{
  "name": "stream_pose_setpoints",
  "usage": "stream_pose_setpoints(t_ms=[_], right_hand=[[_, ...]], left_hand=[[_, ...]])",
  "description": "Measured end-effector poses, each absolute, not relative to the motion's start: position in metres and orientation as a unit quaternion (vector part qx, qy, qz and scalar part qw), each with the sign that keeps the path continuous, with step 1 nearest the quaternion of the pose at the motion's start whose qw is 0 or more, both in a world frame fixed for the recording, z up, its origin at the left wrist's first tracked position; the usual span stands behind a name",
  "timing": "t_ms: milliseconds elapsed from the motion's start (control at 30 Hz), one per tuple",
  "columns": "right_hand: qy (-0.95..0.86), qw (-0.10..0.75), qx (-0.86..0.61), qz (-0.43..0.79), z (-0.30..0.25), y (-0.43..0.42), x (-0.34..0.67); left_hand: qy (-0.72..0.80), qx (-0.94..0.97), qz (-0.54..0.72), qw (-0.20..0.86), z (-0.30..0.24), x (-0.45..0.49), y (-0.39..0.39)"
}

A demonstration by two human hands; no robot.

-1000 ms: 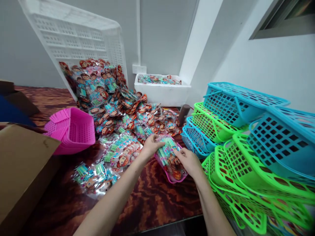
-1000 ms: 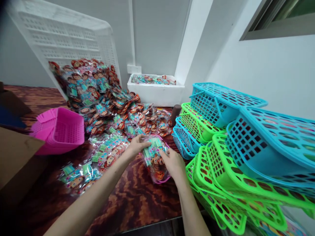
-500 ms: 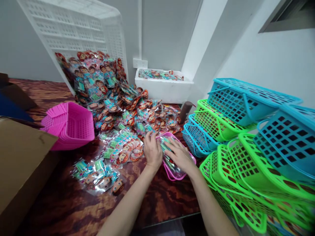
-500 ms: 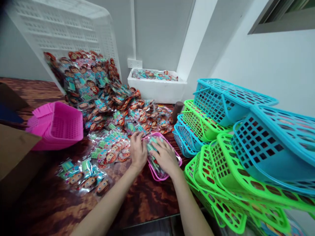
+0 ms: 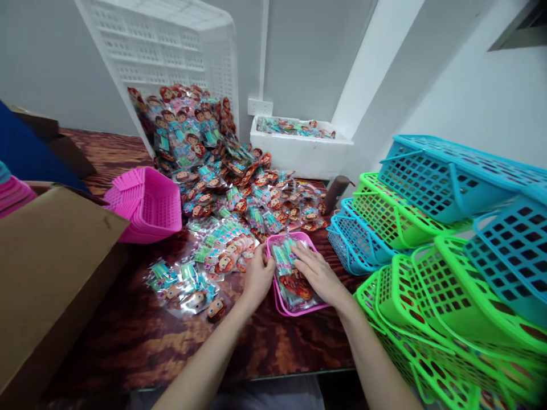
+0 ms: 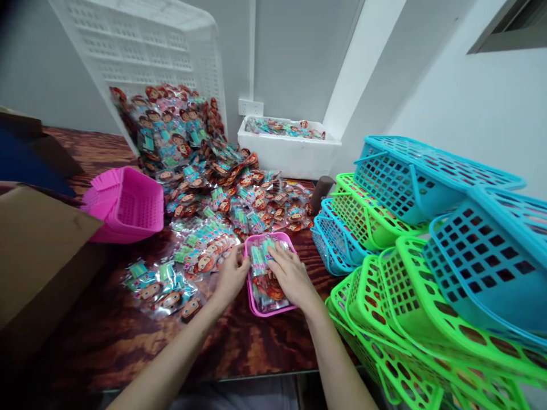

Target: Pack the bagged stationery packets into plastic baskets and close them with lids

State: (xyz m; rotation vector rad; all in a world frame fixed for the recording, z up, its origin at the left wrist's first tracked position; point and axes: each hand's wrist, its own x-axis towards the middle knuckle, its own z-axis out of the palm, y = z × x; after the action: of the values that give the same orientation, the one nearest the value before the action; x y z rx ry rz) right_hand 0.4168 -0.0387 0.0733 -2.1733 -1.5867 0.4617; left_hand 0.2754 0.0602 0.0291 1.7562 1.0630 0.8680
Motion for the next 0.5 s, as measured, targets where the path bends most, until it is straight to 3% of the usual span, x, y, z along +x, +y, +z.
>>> stream_pose_setpoints(t_ms=[100,233,400,500], right_hand=[[-0.574,0.211,-0.785,0.104,0.070,-0.037,0.414],[-0.588,0.173,-0.789,-0.033,0.067,-0.034,0.401],[-0.634,0.132,-0.755,-0.102,0.051,-0.039,0.411],[-0.674,0.169,-0.709,-0.118,0.022,-0.050,0.430]], left_hand=[[0.422,0.745,0.380,0.350,0.043,0.264,0.046],[0.274,0.879,0.335,0.201,0.053,0.256,0.021],[0.265,0.925,0.239,0.128,0.055,0.258,0.027],[0.279,0.932,0.206,0.101,0.054,0.262,0.026]])
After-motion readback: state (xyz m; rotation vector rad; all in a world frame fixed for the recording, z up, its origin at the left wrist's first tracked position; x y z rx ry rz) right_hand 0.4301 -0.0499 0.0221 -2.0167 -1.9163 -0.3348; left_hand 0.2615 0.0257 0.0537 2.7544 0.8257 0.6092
